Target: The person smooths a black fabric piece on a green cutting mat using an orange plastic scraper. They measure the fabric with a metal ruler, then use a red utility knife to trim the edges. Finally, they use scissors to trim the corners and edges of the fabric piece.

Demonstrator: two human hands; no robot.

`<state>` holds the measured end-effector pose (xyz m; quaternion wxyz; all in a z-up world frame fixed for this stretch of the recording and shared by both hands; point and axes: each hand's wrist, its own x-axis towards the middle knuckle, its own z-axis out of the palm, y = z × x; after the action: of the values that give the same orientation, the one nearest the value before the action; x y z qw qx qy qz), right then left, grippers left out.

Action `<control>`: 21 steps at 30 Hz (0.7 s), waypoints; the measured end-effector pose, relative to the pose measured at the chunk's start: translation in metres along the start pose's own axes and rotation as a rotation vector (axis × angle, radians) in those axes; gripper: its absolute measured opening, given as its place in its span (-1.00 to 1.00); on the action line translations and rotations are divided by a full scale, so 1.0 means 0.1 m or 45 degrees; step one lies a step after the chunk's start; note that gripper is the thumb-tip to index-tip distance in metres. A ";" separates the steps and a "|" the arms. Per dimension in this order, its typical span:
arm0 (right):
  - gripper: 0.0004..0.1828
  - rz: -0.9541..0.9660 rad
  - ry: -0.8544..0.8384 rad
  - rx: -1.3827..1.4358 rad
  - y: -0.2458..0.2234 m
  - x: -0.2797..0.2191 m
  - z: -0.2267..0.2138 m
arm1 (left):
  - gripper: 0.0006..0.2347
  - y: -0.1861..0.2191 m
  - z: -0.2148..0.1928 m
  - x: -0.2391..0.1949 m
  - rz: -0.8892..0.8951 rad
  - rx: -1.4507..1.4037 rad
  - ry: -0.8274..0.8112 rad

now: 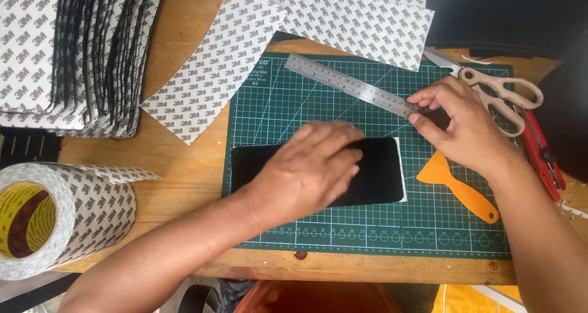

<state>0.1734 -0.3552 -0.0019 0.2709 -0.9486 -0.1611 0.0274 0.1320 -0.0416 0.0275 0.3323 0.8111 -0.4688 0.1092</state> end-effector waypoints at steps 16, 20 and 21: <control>-0.66 -0.137 0.181 -0.056 0.09 -0.13 0.11 | -0.82 -1.05 0.00 0.62 -0.228 0.424 -0.380; -0.65 -0.072 0.130 -0.010 0.04 -0.12 0.08 | -0.78 -1.04 -0.06 0.67 -0.375 0.466 -0.499; -0.64 -0.076 0.127 -0.014 0.03 -0.12 0.08 | -0.78 -1.07 -0.05 0.66 -0.365 0.429 -0.480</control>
<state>0.1623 -0.3576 -0.0108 0.2740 -0.9451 -0.1760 -0.0289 0.2572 -0.0477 0.0166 0.1118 0.9189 -0.3781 -0.0153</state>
